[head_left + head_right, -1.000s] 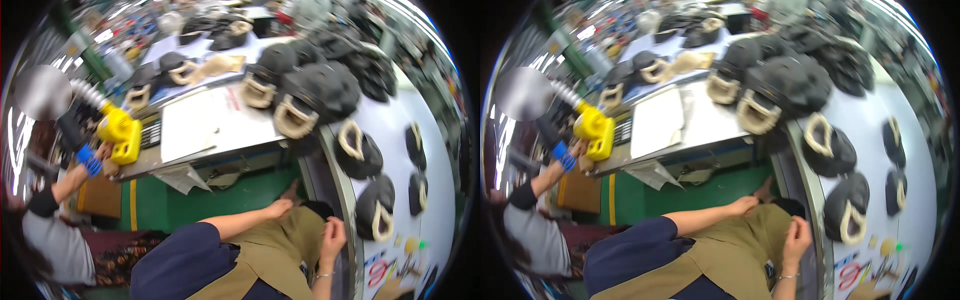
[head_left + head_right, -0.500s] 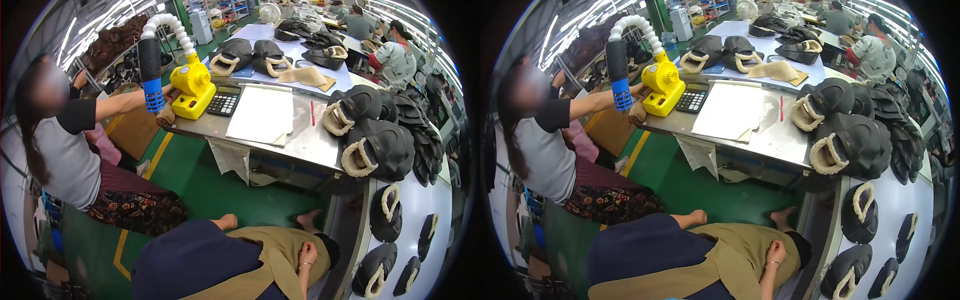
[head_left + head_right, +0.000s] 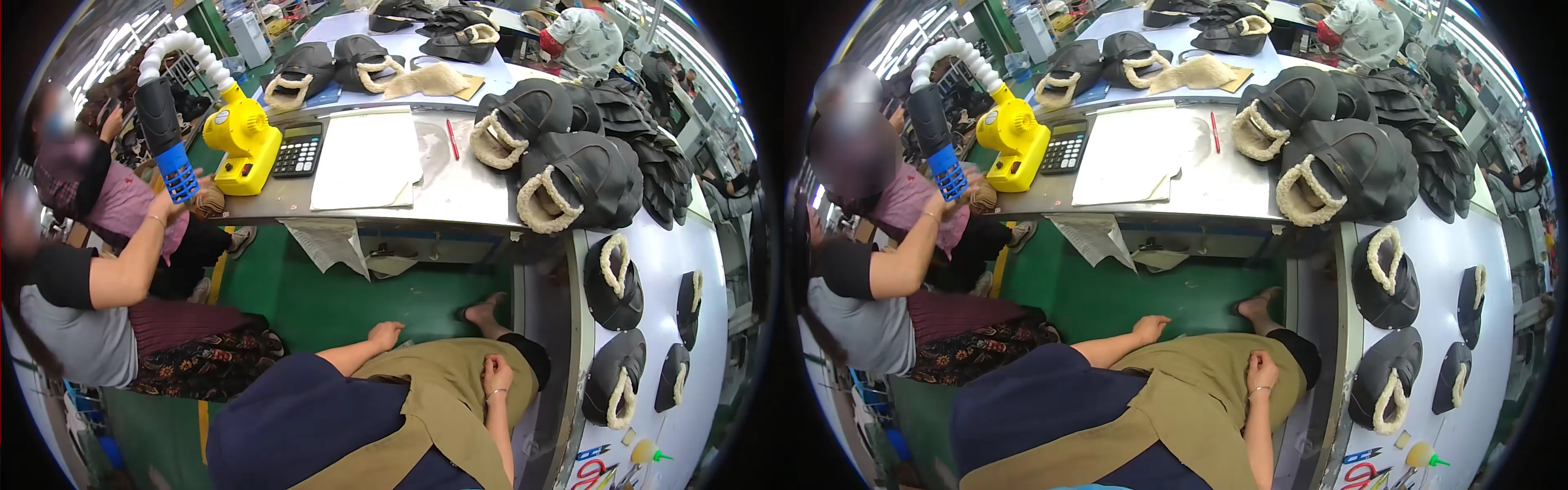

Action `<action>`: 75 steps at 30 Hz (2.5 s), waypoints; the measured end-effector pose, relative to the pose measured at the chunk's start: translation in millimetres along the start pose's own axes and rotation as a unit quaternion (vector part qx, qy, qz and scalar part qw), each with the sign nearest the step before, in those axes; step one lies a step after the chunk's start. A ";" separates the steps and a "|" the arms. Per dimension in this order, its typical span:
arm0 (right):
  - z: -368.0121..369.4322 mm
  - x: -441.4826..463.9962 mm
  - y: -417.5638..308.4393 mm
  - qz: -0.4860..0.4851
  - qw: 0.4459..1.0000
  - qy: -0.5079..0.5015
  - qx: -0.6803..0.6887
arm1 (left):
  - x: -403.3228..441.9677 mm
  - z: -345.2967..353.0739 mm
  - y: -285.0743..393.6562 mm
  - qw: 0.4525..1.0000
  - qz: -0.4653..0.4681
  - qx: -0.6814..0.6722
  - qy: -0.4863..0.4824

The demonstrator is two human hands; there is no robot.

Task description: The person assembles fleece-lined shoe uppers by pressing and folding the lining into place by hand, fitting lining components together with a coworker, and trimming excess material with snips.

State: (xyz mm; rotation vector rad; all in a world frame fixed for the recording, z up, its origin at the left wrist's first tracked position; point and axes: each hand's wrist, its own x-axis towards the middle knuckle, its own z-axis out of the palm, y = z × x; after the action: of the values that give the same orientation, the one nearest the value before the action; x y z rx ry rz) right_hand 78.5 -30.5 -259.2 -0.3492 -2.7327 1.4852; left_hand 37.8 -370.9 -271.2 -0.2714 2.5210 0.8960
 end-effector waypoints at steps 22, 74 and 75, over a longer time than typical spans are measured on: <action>26.0 234.9 -308.4 -0.393 0.907 0.141 -0.053 | 295.6 -449.7 299.2 0.899 0.233 0.140 0.345; 33.0 233.1 -307.3 -0.421 0.879 0.153 -0.164 | 183.7 -450.0 158.6 0.988 0.144 -0.052 -0.028; 32.9 232.5 -307.0 -0.422 0.878 0.153 -0.165 | 202.1 -463.7 136.9 0.994 0.102 -0.035 -0.013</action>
State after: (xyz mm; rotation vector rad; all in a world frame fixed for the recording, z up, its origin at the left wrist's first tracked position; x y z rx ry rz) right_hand -210.1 -172.2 -44.8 0.5184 -2.3423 0.6653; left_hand -345.0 -568.0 27.5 -0.0244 2.5293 1.0600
